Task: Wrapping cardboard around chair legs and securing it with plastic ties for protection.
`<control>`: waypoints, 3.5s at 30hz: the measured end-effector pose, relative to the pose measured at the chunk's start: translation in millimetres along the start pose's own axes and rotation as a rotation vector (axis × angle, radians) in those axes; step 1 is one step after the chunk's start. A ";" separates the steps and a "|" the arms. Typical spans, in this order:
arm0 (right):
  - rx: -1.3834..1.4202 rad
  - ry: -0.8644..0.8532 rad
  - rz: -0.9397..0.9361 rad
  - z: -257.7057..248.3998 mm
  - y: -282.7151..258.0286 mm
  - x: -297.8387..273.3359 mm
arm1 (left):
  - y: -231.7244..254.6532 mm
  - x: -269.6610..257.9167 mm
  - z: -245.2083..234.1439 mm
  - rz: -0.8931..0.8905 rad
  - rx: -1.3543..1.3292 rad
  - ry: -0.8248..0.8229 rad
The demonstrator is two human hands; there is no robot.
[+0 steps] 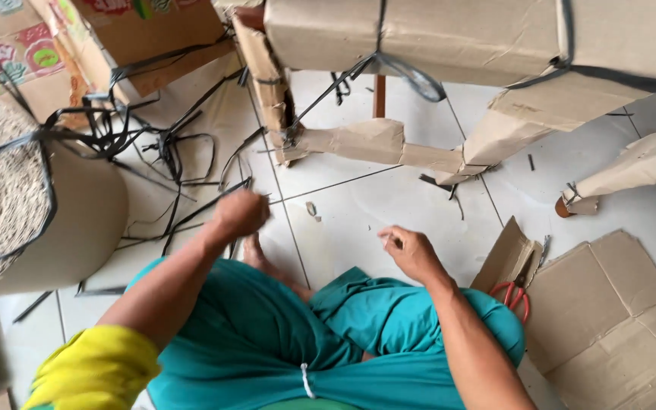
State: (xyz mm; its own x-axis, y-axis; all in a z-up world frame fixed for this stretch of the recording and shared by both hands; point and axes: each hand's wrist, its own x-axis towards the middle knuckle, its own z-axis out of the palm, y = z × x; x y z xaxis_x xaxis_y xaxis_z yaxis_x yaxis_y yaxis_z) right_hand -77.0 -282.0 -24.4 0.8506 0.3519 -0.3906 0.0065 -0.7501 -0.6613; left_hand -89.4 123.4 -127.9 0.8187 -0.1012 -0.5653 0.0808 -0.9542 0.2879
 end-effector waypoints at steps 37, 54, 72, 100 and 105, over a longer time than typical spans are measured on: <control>0.764 0.027 -0.124 26.7 -44.2 -25.4 | 161.2 -105.8 -51.8 0.252 -1.012 -0.271; 1.121 0.156 -0.193 -65.9 84.8 -32.5 | -7.8 -46.4 -65.9 -0.209 -2.307 0.898; 0.349 0.837 0.149 -62.5 75.5 -36.2 | 22.0 -66.4 -73.4 -0.356 -1.890 0.960; 0.607 0.043 -0.166 73.0 -64.0 -25.9 | 154.8 -93.9 -37.6 0.326 -1.284 0.134; 0.697 0.291 -0.183 48.8 -75.4 -23.3 | 158.3 -98.1 -31.9 0.352 -1.312 0.021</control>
State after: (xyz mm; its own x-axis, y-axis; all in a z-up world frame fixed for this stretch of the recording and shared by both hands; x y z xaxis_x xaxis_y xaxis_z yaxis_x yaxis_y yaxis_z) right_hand -123.0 -206.3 3.3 0.9722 0.2028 -0.1168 -0.0904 -0.1351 -0.9867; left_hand -138.8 -8.8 -2.1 0.9155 -0.2667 -0.3013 0.3350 0.0903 0.9379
